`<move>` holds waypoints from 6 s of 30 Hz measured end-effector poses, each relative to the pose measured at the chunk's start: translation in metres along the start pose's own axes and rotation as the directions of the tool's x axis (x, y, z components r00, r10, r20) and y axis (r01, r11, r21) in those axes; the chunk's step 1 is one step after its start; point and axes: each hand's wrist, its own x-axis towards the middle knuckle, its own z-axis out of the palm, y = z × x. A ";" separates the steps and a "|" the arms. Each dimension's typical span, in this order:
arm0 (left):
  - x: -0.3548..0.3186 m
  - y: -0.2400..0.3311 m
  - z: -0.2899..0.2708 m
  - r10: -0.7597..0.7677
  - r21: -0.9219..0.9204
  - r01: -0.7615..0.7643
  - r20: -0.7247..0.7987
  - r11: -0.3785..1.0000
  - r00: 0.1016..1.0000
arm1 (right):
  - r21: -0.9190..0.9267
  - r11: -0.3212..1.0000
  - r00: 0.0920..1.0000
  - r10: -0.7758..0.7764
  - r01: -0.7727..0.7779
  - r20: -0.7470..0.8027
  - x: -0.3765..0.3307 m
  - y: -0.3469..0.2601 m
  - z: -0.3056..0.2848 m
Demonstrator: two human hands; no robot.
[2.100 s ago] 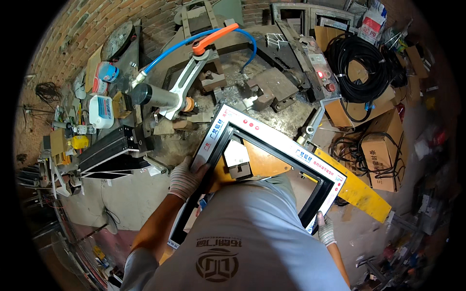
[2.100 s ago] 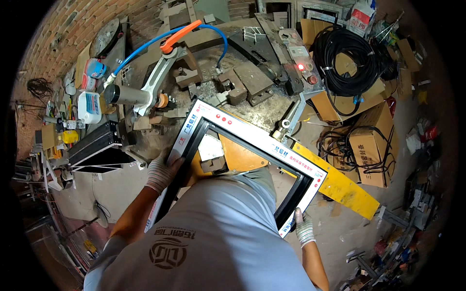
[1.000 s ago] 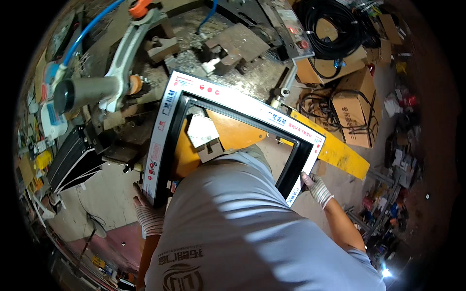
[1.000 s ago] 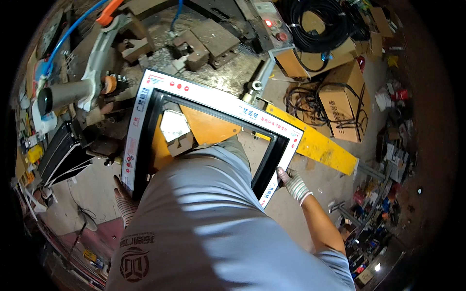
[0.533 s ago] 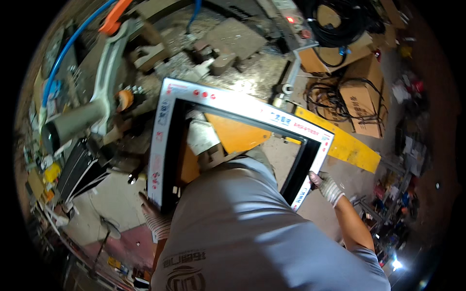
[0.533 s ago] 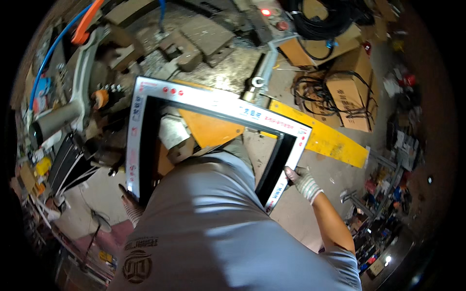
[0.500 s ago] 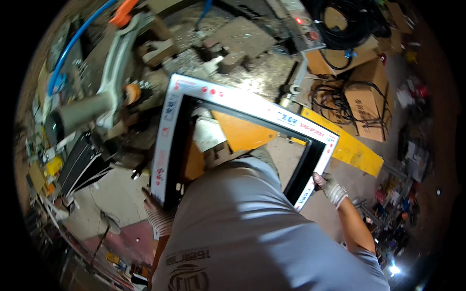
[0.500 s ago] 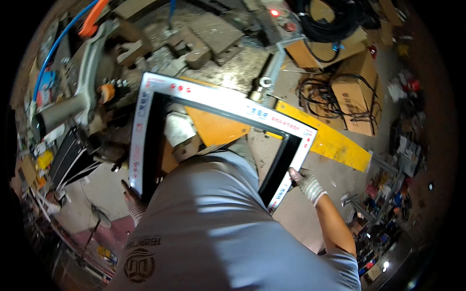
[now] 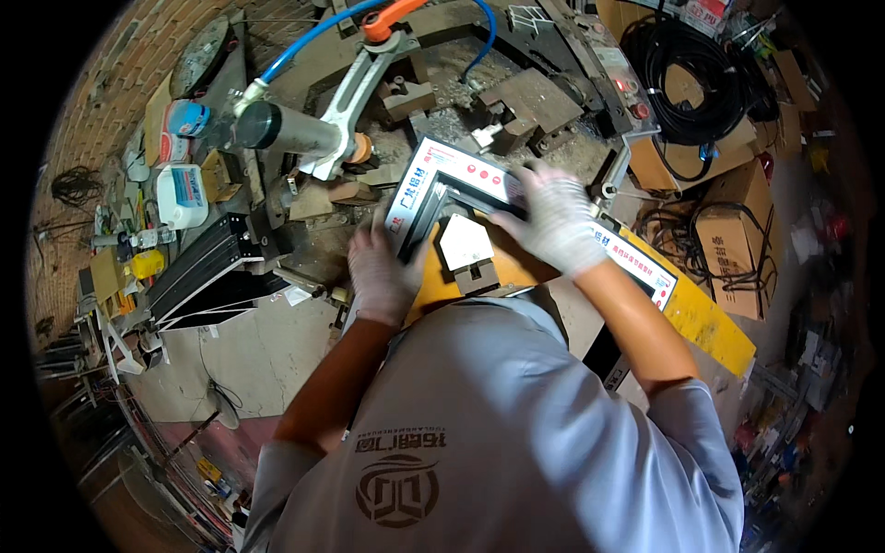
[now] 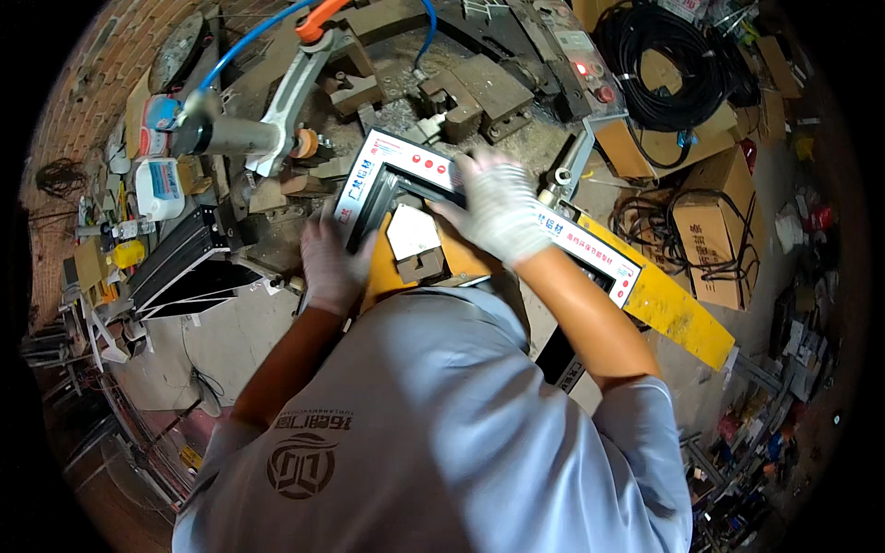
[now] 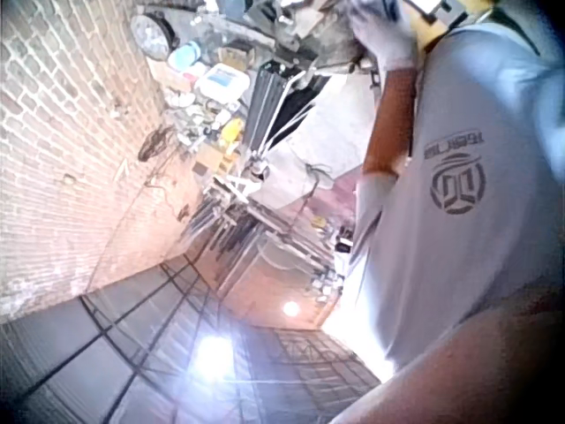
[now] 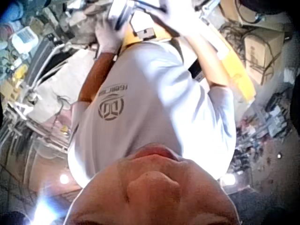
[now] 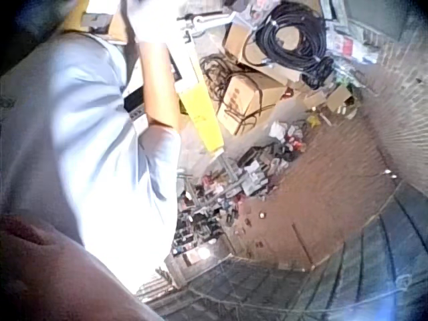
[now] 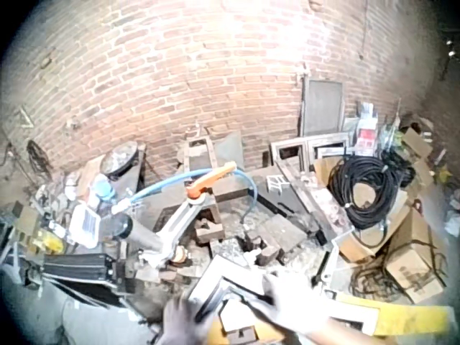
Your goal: The person assembles a rectangular window frame by joining four aluminum extrusions on a workbench. They then move the frame to a corner mitering machine, align each corner, and operate the machine to press-fit the joints. The person repeats this for all four corners and sets the completed frame aside.
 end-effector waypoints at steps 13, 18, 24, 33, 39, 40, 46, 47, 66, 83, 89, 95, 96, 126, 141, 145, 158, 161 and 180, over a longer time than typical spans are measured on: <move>0.067 0.010 -0.002 -0.250 -0.083 0.308 0.406 0.948 0.879 | 0.024 0.990 0.989 0.136 -0.138 0.064 0.059 -0.030 0.067; 0.068 0.001 0.001 -0.231 -0.090 0.298 0.438 0.950 0.869 | 0.051 0.980 0.977 0.184 -0.190 0.103 0.065 -0.037 0.064; 0.071 -0.007 0.005 -0.210 -0.080 0.272 0.445 0.959 0.870 | 0.030 0.971 0.961 0.228 -0.236 0.158 0.071 -0.043 0.065; 0.079 -0.007 0.008 -0.224 -0.072 0.288 0.460 0.955 0.859 | 0.036 0.973 0.969 0.221 -0.226 0.113 0.075 -0.038 0.068; 0.069 0.001 0.008 -0.198 -0.086 0.251 0.393 0.964 0.898 | 0.048 0.977 0.975 0.201 -0.205 0.091 0.069 -0.034 0.068; 0.068 0.005 0.006 -0.180 -0.090 0.227 0.363 0.970 0.914 | 0.057 0.978 0.977 0.195 -0.201 0.086 0.068 -0.034 0.067; 0.058 0.022 -0.004 -0.187 -0.086 0.226 0.325 0.970 0.927 | 0.104 0.970 0.973 0.213 -0.222 0.084 0.057 -0.032 0.050; 0.055 0.022 -0.004 -0.175 -0.086 0.212 0.313 0.974 0.933 | 0.121 0.966 0.972 0.217 -0.227 0.091 0.055 -0.030 0.049; 0.087 0.032 -0.117 0.257 -0.565 -0.266 -0.097 0.782 0.962 | -0.038 0.992 0.977 0.125 -0.121 0.175 -0.030 0.037 0.015; 0.067 0.079 -0.078 0.094 -0.482 -0.245 -0.317 0.841 0.944 | 0.003 0.979 0.950 0.199 -0.206 0.241 -0.025 0.017 0.014; -0.004 0.024 -0.027 -0.101 -0.138 0.084 -0.122 0.987 0.987 | -0.105 0.974 0.934 0.223 -0.201 0.281 -0.018 0.013 0.028; -0.001 0.015 -0.022 -0.384 0.090 0.376 0.322 0.922 0.865 | -0.110 0.967 0.904 0.255 -0.231 0.344 0.006 0.004 0.030; -0.001 0.010 -0.020 -0.372 0.071 0.370 0.326 0.926 0.869 | -0.114 0.965 0.890 0.262 -0.237 0.372 0.008 0.002 0.029; 0.004 -0.008 0.002 -0.334 0.157 0.298 0.303 0.941 0.893 | 0.030 0.998 0.981 0.051 -0.057 0.185 0.018 0.024 0.047; 0.003 -0.013 0.010 -0.346 0.120 0.325 0.271 0.938 0.898 | 0.071 0.995 0.975 0.060 -0.077 0.215 0.037 0.033 0.060; 0.001 -0.011 0.006 -0.355 0.152 0.323 0.299 0.934 0.886 | 0.088 0.993 0.976 0.062 -0.082 0.208 0.034 0.028 0.059; -0.004 -0.012 -0.008 -0.383 0.174 0.343 0.333 0.923 0.862 | 0.058 0.996 0.982 0.059 -0.071 0.177 0.023 0.015 0.061; -0.005 -0.014 -0.009 -0.381 0.179 0.338 0.337 0.924 0.861 | 0.070 0.995 0.985 0.061 -0.074 0.162 0.022 0.013 0.062; -0.007 0.004 -0.011 -0.390 0.141 0.364 0.293 0.921 0.873 | 0.090 0.995 0.988 0.039 -0.053 0.153 0.019 0.024 0.056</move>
